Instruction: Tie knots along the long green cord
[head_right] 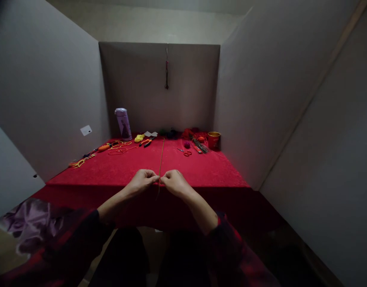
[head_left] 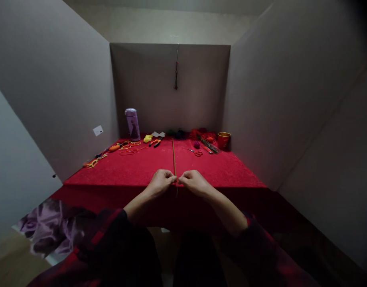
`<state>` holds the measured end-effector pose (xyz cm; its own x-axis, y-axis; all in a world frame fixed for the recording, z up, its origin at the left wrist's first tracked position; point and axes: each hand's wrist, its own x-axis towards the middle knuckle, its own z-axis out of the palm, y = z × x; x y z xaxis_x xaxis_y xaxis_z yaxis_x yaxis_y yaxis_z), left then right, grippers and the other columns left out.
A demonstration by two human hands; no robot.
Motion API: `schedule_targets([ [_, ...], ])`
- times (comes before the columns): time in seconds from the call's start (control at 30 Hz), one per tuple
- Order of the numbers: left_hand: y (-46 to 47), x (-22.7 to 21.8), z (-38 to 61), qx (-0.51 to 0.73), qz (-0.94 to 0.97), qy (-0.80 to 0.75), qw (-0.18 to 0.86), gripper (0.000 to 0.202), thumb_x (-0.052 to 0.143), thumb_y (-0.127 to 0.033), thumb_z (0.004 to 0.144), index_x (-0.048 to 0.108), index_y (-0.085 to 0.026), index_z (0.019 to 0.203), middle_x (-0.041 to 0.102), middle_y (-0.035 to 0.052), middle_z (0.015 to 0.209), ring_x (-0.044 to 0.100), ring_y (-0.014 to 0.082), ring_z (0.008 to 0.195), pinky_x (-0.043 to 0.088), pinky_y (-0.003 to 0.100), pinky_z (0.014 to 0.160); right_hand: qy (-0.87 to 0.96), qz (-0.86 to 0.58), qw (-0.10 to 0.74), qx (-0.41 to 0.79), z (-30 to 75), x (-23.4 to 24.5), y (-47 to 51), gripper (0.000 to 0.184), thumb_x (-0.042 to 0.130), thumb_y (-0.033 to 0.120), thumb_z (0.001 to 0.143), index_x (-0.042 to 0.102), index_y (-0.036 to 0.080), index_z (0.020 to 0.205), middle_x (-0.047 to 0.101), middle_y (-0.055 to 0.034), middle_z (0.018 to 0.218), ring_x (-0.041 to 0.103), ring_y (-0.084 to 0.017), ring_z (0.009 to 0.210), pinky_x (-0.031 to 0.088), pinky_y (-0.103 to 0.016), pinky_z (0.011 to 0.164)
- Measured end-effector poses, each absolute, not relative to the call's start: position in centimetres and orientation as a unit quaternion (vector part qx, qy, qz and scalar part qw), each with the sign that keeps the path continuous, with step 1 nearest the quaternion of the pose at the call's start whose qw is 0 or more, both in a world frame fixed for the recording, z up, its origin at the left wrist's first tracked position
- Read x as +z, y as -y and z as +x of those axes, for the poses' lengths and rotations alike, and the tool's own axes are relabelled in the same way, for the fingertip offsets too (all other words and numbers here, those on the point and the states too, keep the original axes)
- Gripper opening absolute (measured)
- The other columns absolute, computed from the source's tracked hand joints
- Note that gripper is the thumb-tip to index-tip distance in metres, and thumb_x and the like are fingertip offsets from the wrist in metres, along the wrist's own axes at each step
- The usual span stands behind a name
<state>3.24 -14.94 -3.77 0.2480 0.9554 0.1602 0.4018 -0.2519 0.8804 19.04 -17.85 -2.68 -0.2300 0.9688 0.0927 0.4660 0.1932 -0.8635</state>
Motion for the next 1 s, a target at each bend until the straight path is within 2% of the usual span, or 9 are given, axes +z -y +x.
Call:
schedule_targets([
  [0.13, 15.9, -3.6, 3.9, 0.375, 0.661, -0.483, 0.434, 0.027, 0.056, -0.037, 0.067, 0.052, -0.014, 0.052, 0.05, -0.002, 0.045, 0.038, 0.0075, 0.041, 0.025, 0.021, 0.043, 0.731, -0.504, 0.353, 0.296, 18.4, -3.9, 21.3, 0.02, 0.046, 0.018, 0.076, 0.047, 0.015, 0.056, 0.044, 0.0029, 0.053, 0.036, -0.007, 0.051, 0.019, -0.022, 0.047],
  [0.23, 16.7, -3.3, 4.3, 0.371, 0.632, -0.474, 0.489, 0.029, 0.052, -0.041, 0.071, 0.051, -0.015, 0.059, 0.055, 0.0, 0.051, 0.033, 0.0048, 0.034, 0.022, 0.02, 0.037, 0.774, -0.502, 0.289, 0.256, 17.7, -5.2, 24.1, 0.018, 0.046, 0.016, 0.076, 0.051, 0.016, 0.058, 0.051, 0.0017, 0.055, 0.038, -0.008, 0.05, 0.02, -0.023, 0.048],
  [0.33, 17.1, -3.2, 4.2, 0.376, 0.607, -0.471, 0.518, 0.029, 0.055, -0.043, 0.071, 0.048, -0.016, 0.063, 0.049, -0.0045, 0.049, 0.028, 0.0028, 0.03, 0.017, 0.019, 0.034, 0.798, -0.511, 0.231, 0.223, 17.7, -5.4, 24.9, 0.022, 0.05, 0.019, 0.076, 0.051, 0.016, 0.054, 0.054, 0.0006, 0.052, 0.037, -0.008, 0.046, 0.021, -0.024, 0.047],
  [0.43, 16.9, -3.3, 4.1, 0.387, 0.595, -0.469, 0.526, 0.032, 0.058, -0.046, 0.069, 0.046, -0.017, 0.063, 0.042, -0.0078, 0.047, 0.027, 0.0022, 0.03, 0.017, 0.018, 0.034, 0.742, -0.55, 0.349, 0.157, 18.3, -4.0, 23.4, 0.026, 0.046, 0.024, 0.084, 0.055, 0.016, 0.061, 0.061, -0.004, 0.063, 0.048, -0.011, 0.054, 0.029, -0.023, 0.052],
  [0.5, 16.7, -3.3, 4.0, 0.389, 0.596, -0.468, 0.524, 0.034, 0.059, -0.047, 0.068, 0.045, -0.017, 0.062, 0.043, -0.0075, 0.046, 0.028, 0.0023, 0.03, 0.018, 0.018, 0.034, 0.684, -0.567, 0.425, 0.173, 18.4, -2.8, 21.7, 0.027, 0.039, 0.028, 0.089, 0.057, 0.016, 0.072, 0.063, -0.0069, 0.07, 0.053, -0.012, 0.059, 0.034, -0.023, 0.056],
  [0.6, 16.6, -3.3, 3.9, 0.387, 0.608, -0.47, 0.509, 0.035, 0.059, -0.049, 0.067, 0.046, -0.017, 0.06, 0.044, -0.0065, 0.044, 0.03, 0.0032, 0.03, 0.02, 0.018, 0.034, 0.66, -0.558, 0.381, 0.329, 17.9, -1.9, 19.2, 0.032, 0.031, 0.03, 0.092, 0.056, 0.014, 0.08, 0.061, -0.0055, 0.06, 0.052, -0.011, 0.046, 0.035, -0.022, 0.046],
  [0.67, 16.5, -3.2, 3.8, 0.382, 0.622, -0.472, 0.494, 0.035, 0.058, -0.048, 0.067, 0.047, -0.016, 0.057, 0.045, -0.0054, 0.043, 0.032, 0.0038, 0.031, 0.021, 0.019, 0.034, 0.669, -0.536, 0.336, 0.391, 17.4, -2.0, 17.9, 0.037, 0.03, 0.031, 0.092, 0.056, 0.013, 0.074, 0.057, -0.0031, 0.053, 0.049, -0.01, 0.039, 0.033, -0.02, 0.041],
  [0.87, 16.2, -3.6, 3.0, 0.373, 0.677, -0.491, 0.402, 0.023, 0.054, -0.033, 0.071, 0.052, -0.015, 0.057, 0.049, -0.0033, 0.045, 0.039, 0.0069, 0.038, 0.028, 0.02, 0.041, 0.679, -0.538, 0.303, 0.397, 17.3, -2.7, 15.8, 0.033, 0.049, 0.031, 0.085, 0.049, 0.015, 0.056, 0.034, 0.0073, 0.036, 0.03, -0.005, 0.031, 0.021, -0.018, 0.035],
  [1.0, 16.5, -3.8, 2.3, 0.363, 0.713, -0.511, 0.315, 0.012, 0.052, -0.021, 0.071, 0.058, -0.015, 0.061, 0.056, -0.0005, 0.052, 0.05, 0.0117, 0.05, 0.034, 0.023, 0.051, 0.671, -0.543, 0.297, 0.408, 17.5, -2.7, 15.9, 0.028, 0.056, 0.03, 0.079, 0.049, 0.016, 0.055, 0.03, 0.0088, 0.037, 0.027, -0.004, 0.031, 0.018, -0.019, 0.034],
])
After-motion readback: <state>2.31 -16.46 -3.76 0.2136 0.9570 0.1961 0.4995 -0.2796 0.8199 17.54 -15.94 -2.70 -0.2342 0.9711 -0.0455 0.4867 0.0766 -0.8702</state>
